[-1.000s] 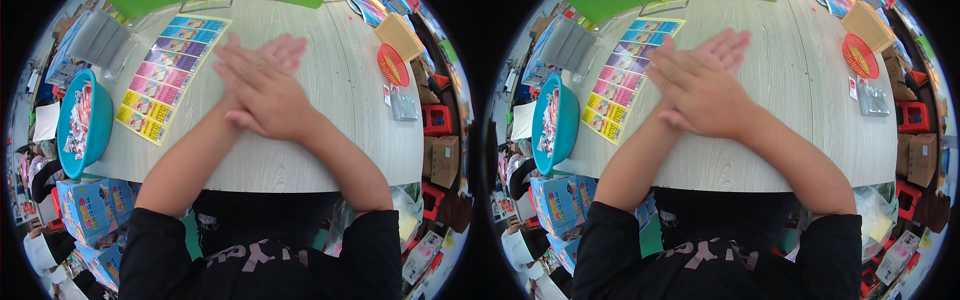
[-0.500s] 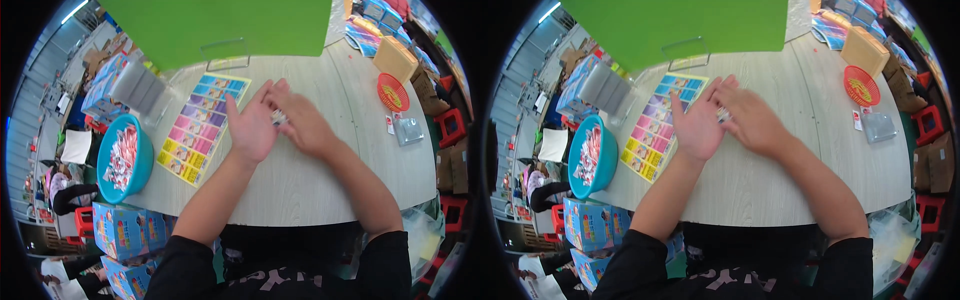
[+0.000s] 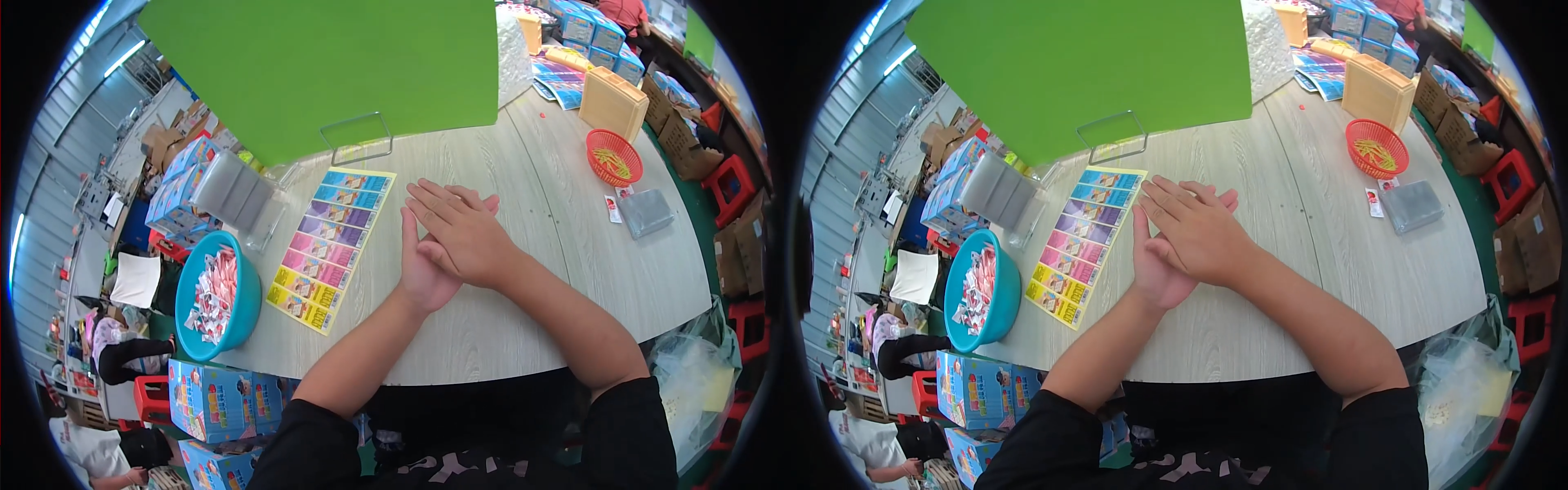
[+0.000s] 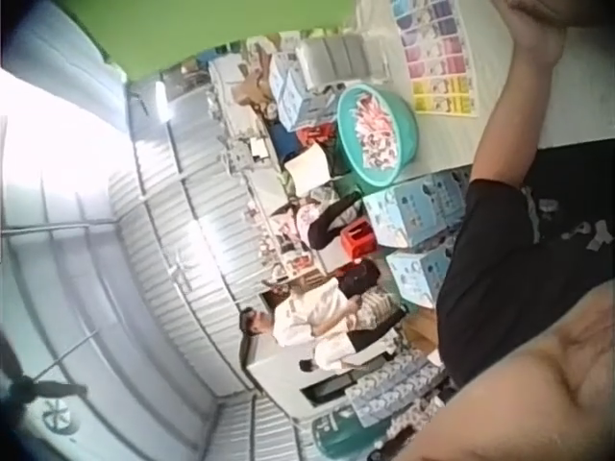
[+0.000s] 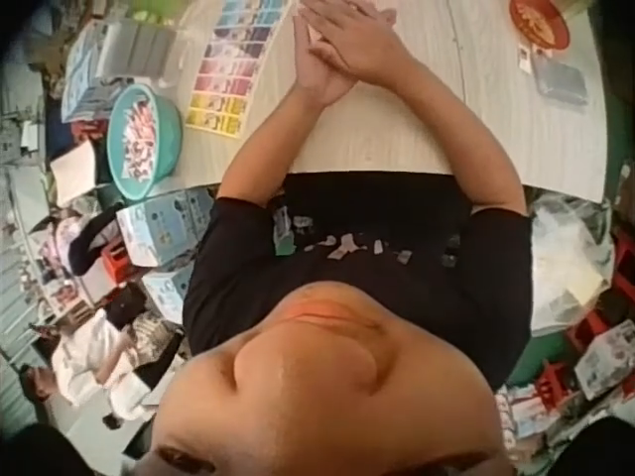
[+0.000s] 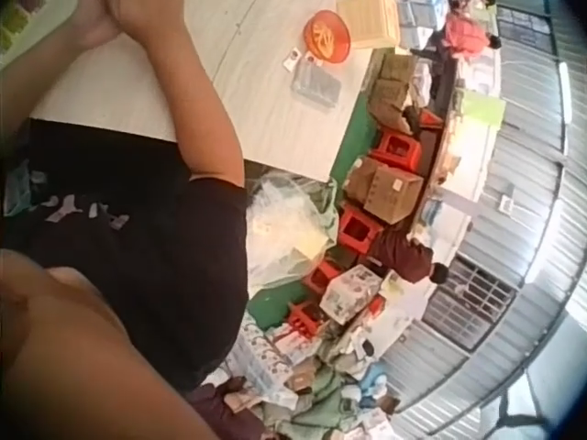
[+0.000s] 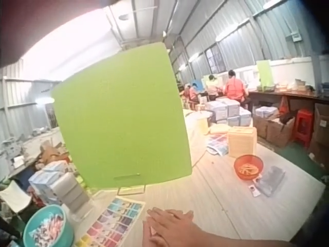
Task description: Remove the excess waste material from a sheet of printed toy labels.
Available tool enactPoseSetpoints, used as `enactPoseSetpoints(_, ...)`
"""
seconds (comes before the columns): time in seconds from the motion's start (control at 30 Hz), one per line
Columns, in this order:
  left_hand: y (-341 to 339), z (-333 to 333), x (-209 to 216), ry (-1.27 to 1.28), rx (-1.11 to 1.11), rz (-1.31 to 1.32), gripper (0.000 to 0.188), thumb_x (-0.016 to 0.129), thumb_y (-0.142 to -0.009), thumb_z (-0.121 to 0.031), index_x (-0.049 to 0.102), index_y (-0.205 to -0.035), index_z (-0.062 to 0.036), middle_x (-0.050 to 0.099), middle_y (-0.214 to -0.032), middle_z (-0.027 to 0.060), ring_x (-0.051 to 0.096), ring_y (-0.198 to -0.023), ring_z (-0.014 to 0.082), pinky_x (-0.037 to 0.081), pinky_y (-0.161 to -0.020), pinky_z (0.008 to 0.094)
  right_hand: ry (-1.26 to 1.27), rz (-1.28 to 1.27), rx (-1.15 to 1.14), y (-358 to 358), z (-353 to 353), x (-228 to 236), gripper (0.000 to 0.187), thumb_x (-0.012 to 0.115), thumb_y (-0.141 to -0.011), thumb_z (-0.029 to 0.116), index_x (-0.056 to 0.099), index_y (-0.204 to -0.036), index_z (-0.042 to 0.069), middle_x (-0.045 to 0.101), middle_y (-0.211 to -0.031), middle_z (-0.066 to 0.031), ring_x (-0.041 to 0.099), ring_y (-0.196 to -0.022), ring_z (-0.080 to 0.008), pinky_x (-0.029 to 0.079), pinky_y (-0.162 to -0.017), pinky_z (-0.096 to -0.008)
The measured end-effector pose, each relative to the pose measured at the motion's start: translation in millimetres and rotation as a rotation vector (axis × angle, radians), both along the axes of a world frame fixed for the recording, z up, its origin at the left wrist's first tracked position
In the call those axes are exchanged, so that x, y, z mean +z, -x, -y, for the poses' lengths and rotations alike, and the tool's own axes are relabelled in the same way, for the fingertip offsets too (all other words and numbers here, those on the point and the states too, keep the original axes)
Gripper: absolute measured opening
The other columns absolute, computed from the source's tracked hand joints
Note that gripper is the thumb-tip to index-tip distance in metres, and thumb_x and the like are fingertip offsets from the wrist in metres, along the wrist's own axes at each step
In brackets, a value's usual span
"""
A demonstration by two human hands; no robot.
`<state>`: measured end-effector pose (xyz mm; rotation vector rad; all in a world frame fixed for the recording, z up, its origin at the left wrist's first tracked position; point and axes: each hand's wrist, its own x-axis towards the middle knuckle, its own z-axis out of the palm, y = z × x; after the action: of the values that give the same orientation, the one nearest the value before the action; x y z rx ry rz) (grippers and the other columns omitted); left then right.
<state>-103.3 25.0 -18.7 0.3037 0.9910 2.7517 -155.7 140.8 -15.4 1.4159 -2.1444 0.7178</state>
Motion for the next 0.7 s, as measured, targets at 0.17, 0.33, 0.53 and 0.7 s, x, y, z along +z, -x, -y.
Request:
enactPoseSetpoints(0.17, -5.7, 4.9, -1.9, -0.032, 0.001, 0.1, 0.106, 0.018, -0.096, -0.083, 0.019, -0.162, -0.0004, 0.031, -0.165, 0.0146, 0.029, -0.154, 0.0265, 0.023, -0.126, 0.0421, 0.003, 0.103, 0.026, 15.3, -14.9, -6.8, 0.053, 0.057, -0.096, 0.033, 0.058, -0.139, 0.002, 0.05, -0.154, -0.0156, 0.044, -0.146, -0.0298, 0.033, -0.118, -0.0497)
enactPoseSetpoints(0.33, 4.9, 24.2, 4.6, 0.009, 0.097, 0.045, 0.107, 0.022, -0.095, -0.083, 0.02, -0.161, 0.0012, 0.03, -0.165, 0.0155, 0.027, -0.154, 0.0265, 0.021, -0.126, 0.0427, -0.025, 0.007, -0.051, 12.4, -21.3, -12.4, 0.063, 0.063, -0.094, 0.035, 0.05, -0.147, 0.003, 0.045, -0.158, -0.015, 0.036, -0.151, -0.0272, 0.023, -0.123, -0.0495)
enactPoseSetpoints(0.53, 6.3, 25.9, -6.9, -0.106, 0.086, -0.015, 0.1, 0.023, -0.099, -0.076, 0.02, -0.161, 0.0019, 0.023, -0.169, 0.0193, 0.021, -0.156, 0.031, 0.015, -0.128, 0.0441, 0.075, 0.069, 0.12, -5.8, 18.3, -27.5, 0.071, 0.064, -0.092, 0.04, 0.046, -0.15, 0.003, 0.044, -0.158, -0.0177, 0.033, -0.152, -0.0313, 0.022, -0.123, -0.0499)
enactPoseSetpoints(0.7, 7.5, 2.5, -2.9, 0.034, 0.134, 0.036, 0.098, 0.026, -0.1, -0.073, 0.017, -0.162, 0.0023, 0.02, -0.169, 0.02, 0.02, -0.157, 0.032, 0.016, -0.129, 0.0446, 0.27, -0.147, 0.078, -0.3, 17.7, -20.9, 0.059, 0.065, -0.089, 0.045, 0.06, -0.136, 0.009, 0.057, -0.141, -0.0179, 0.047, -0.14, -0.0346, 0.032, -0.117, -0.0536)
